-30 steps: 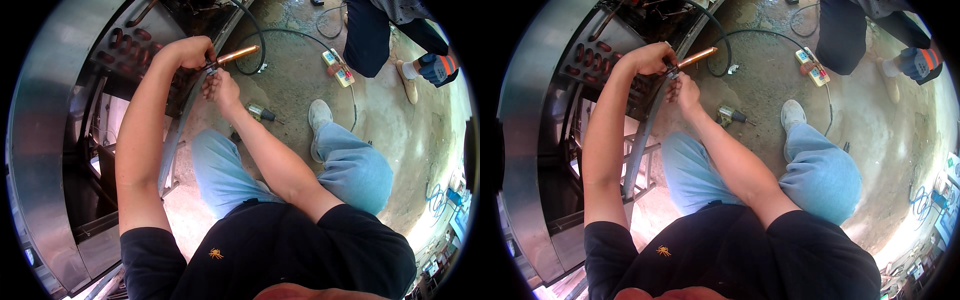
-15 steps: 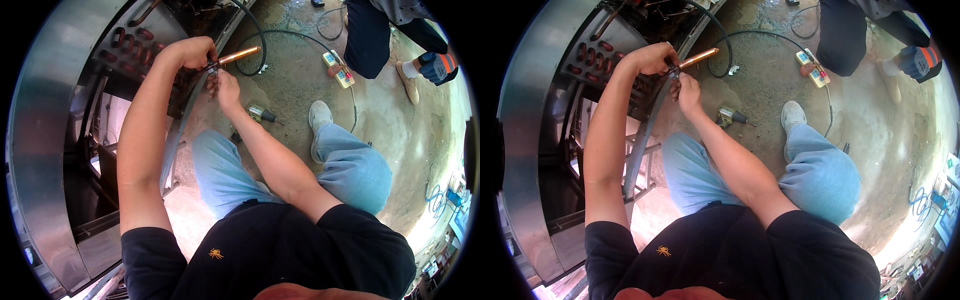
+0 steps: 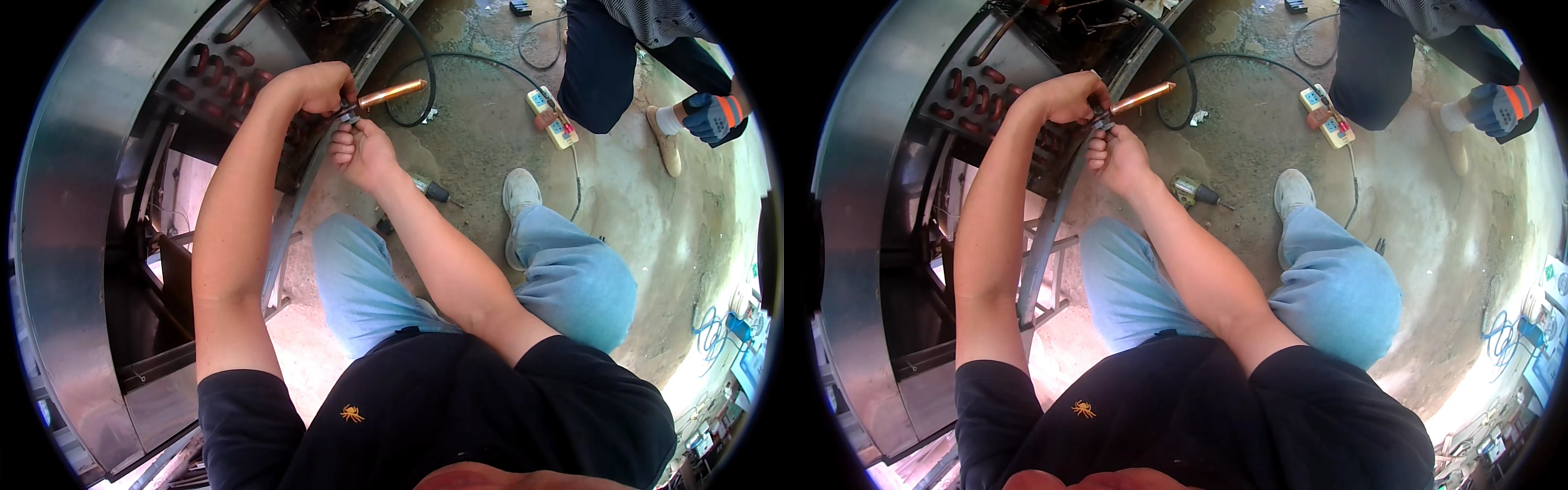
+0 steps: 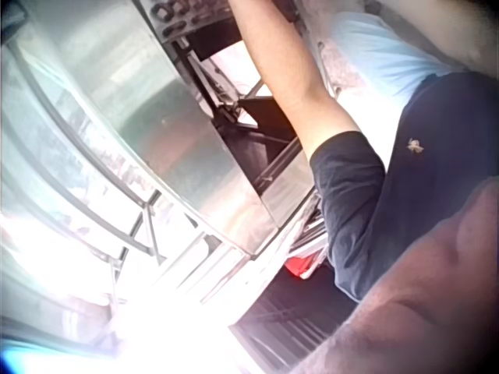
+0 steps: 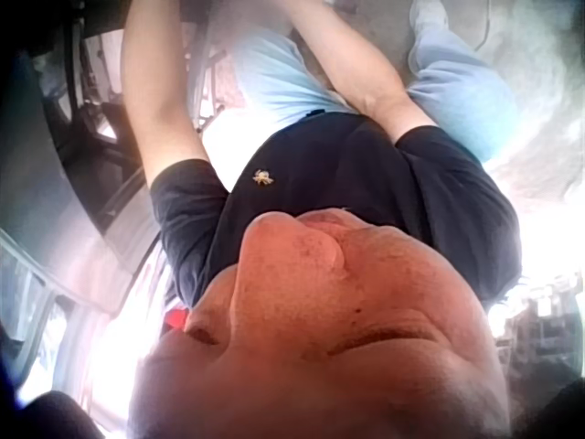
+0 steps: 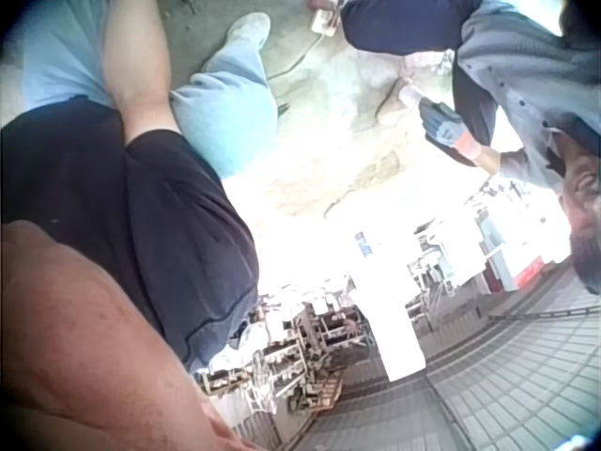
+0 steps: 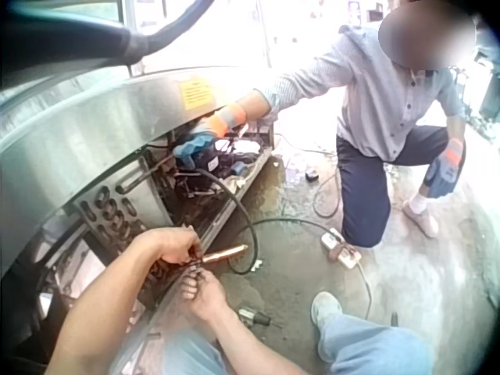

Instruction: The person kneels on the floor and uses a soldering iron to heat and secure a copper pipe connected to a metal heat exchanger unit. They repeatedly apply heat to the joint and adjust the pipe's position while a coworker observes nearby.

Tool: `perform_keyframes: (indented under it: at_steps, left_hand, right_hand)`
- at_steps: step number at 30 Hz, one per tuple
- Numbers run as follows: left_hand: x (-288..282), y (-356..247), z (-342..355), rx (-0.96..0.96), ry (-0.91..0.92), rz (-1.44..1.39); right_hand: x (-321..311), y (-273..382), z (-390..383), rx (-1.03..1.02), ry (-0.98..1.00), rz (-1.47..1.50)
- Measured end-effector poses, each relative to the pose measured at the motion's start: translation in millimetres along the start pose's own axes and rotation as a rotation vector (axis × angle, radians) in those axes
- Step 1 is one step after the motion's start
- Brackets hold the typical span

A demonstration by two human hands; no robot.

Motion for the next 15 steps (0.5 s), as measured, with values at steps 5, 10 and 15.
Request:
perform_keyframes:
  at_steps: [5,10,15]
  left_hand:
    - [4.2,3.9,-1.4,-0.008,0.009,-0.054]
    - [0.7,-1.5,2.6,0.028,-0.002,-0.039]
    - [1.2,-0.8,-6.9,-0.023,0.011,-0.051]
  right_hand:
    - [21.2,12.3,-28.5,-0.271,-0.362,-0.612]
    - [-1.8,13.5,-2.8,-0.098,-0.079,-0.174]
    - [23.0,8.5,-24.8,-0.165,-0.263,-0.404]
Point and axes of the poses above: each hand's wrist, its own z-axis towards the middle knuckle, its own x-axis out of the palm, y = z × x, the point moved 7 cm from there along z, towards the middle knuckle, and after that the axes turned 9 degrees about -x, right-handed, at the moved point
